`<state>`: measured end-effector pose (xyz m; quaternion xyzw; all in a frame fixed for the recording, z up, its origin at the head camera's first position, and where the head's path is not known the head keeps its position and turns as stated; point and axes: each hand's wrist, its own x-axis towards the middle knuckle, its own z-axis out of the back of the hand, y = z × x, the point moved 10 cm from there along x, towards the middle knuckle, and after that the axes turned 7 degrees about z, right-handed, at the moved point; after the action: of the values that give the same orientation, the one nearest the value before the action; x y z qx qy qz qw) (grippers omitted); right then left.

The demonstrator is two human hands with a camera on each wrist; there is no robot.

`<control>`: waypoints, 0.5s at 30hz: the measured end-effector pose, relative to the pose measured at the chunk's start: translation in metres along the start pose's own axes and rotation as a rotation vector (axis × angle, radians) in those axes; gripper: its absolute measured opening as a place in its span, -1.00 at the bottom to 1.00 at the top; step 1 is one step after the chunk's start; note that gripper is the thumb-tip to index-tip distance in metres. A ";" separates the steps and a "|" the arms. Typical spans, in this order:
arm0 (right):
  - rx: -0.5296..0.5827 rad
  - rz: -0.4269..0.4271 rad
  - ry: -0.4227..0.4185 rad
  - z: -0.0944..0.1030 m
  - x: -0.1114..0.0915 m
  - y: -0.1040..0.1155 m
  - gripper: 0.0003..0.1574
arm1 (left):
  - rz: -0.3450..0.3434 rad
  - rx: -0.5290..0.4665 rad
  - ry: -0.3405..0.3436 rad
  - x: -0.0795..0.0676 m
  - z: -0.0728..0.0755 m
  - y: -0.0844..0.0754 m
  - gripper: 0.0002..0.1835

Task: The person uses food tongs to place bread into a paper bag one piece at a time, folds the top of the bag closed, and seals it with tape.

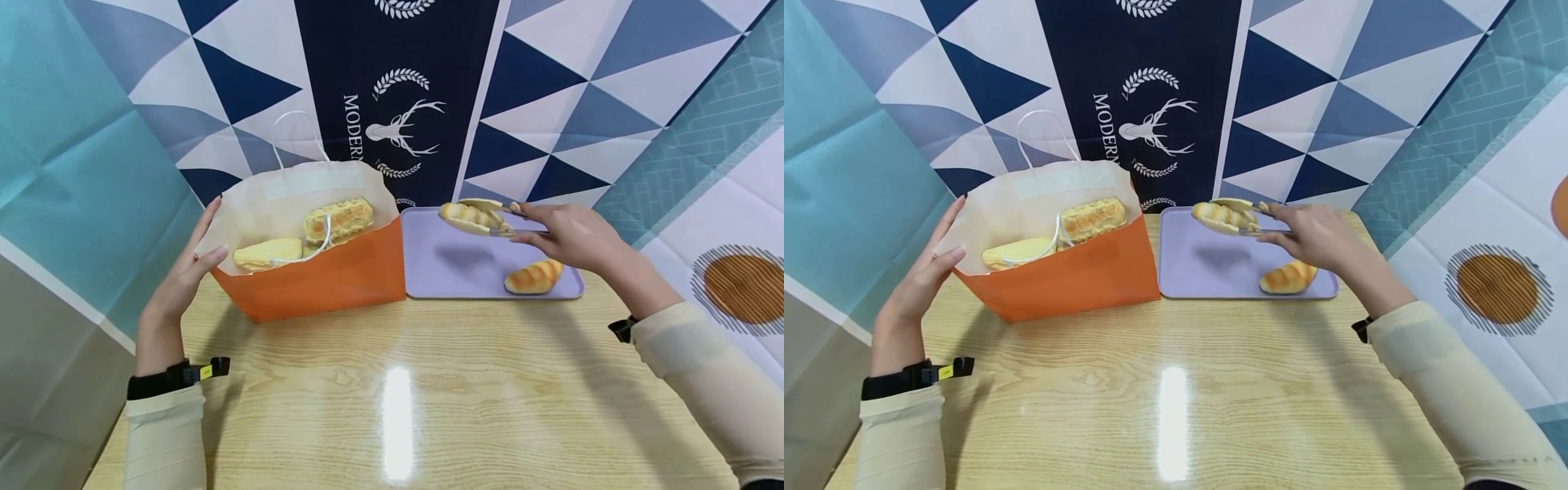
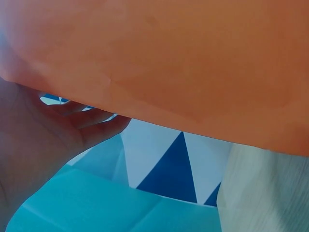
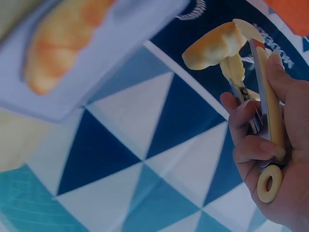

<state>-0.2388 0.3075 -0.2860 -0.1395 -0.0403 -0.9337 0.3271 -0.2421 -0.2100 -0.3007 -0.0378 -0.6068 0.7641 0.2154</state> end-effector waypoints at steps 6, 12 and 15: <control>-0.011 0.021 -0.074 0.033 0.014 0.012 -0.27 | -0.003 0.013 -0.001 0.001 0.000 -0.001 -0.23; -0.027 0.042 -0.115 0.053 0.025 0.024 -0.26 | 0.012 0.039 -0.015 0.000 0.001 0.002 -0.23; -0.031 0.055 -0.120 0.061 0.031 0.031 -0.26 | 0.021 0.059 -0.018 -0.001 0.001 0.003 -0.23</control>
<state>-0.2283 0.2750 -0.2193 -0.2015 -0.0416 -0.9148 0.3475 -0.2428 -0.2117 -0.3034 -0.0308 -0.5857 0.7841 0.2030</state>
